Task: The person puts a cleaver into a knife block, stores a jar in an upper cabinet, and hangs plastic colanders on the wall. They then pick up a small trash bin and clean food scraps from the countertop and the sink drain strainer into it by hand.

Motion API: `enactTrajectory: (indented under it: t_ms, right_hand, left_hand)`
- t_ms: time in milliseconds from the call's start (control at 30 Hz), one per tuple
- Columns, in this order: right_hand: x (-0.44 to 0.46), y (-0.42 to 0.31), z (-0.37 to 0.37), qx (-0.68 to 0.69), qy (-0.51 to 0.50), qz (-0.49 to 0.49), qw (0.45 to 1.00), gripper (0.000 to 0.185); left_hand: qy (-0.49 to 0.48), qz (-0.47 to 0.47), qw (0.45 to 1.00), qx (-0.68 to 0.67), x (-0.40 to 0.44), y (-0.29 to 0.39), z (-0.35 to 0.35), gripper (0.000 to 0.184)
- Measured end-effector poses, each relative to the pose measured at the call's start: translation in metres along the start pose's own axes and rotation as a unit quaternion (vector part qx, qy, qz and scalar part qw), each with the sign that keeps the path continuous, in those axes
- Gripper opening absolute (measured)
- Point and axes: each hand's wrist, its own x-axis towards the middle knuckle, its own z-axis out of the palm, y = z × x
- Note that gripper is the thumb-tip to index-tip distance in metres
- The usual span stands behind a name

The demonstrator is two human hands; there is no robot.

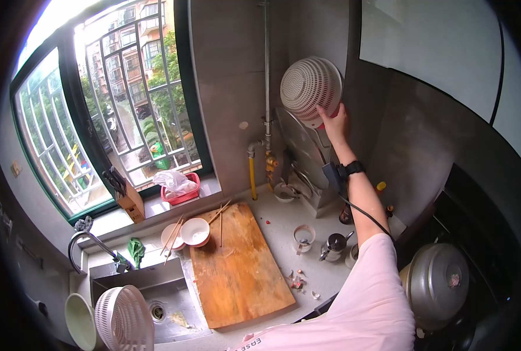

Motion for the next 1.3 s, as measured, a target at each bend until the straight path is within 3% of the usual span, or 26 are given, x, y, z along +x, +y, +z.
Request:
enactTrajectory:
  t_ms: [200, 300, 400, 567, 667, 767, 867, 967, 1033, 1067, 1100, 1200, 1233, 1300]
  right_hand:
    - [0.009, -0.023, 0.003, 0.011, -0.048, 0.028, 0.998, 0.074]
    - [0.021, -0.017, 0.017, -0.064, -0.004, 0.027, 0.998, 0.078]
    - [0.036, 0.002, 0.029, -0.013, 0.012, 0.007, 1.000, 0.085]
    - [0.050, -0.013, 0.006, -0.100, -0.136, 0.066, 0.983, 0.095]
    - [0.056, 0.003, 0.018, 0.024, -0.196, 0.083, 0.977, 0.095]
    - [0.057, 0.015, 0.028, -0.031, -0.118, 0.039, 0.992, 0.094]
    - [0.053, 0.015, 0.027, -0.011, -0.070, 0.027, 0.997, 0.081]
    - [0.056, 0.030, 0.033, 0.178, -0.095, 0.068, 0.977, 0.065]
    - [0.070, 0.057, 0.049, 0.363, -0.131, 0.142, 0.912, 0.040]
    - [0.065, 0.042, 0.043, 0.470, -0.133, 0.182, 0.854, 0.030]
    - [0.065, 0.027, 0.042, 0.532, -0.097, 0.191, 0.819, 0.027]
    - [0.069, 0.002, 0.032, 0.566, -0.101, 0.184, 0.797, 0.027]
    - [0.075, 0.006, 0.036, 0.533, -0.085, 0.160, 0.826, 0.030]
    - [0.077, -0.005, 0.029, 0.573, -0.089, 0.149, 0.801, 0.033]
  left_hand:
    - [0.035, -0.021, 0.999, -0.026, -0.001, -0.008, -0.008, 0.039]
    - [0.060, -0.040, 0.996, -0.056, -0.001, -0.023, -0.019, 0.041]
    - [0.084, -0.067, 0.987, -0.122, -0.003, -0.050, -0.040, 0.044]
    - [0.056, -0.157, 0.970, -0.178, -0.014, -0.093, -0.061, 0.046]
    - [0.073, -0.182, 0.969, -0.150, -0.014, -0.075, -0.060, 0.047]
    - [0.067, -0.159, 0.975, -0.139, -0.013, -0.073, -0.061, 0.049]
    - [0.077, -0.171, 0.973, -0.133, -0.009, -0.075, -0.061, 0.047]
    - [0.061, -0.161, 0.975, -0.141, -0.011, -0.093, -0.069, 0.045]
    - [0.030, -0.163, 0.973, -0.158, -0.010, -0.095, -0.070, 0.047]
    - [0.028, -0.163, 0.970, -0.177, -0.012, -0.088, -0.068, 0.049]
    - [0.009, -0.152, 0.965, -0.214, 0.000, -0.148, -0.076, 0.046]
    - [-0.009, -0.200, 0.958, -0.205, -0.006, -0.113, -0.069, 0.044]
    - [-0.017, -0.211, 0.955, -0.207, -0.007, -0.108, -0.067, 0.044]
    - [-0.030, -0.228, 0.949, -0.215, -0.008, -0.096, -0.062, 0.043]
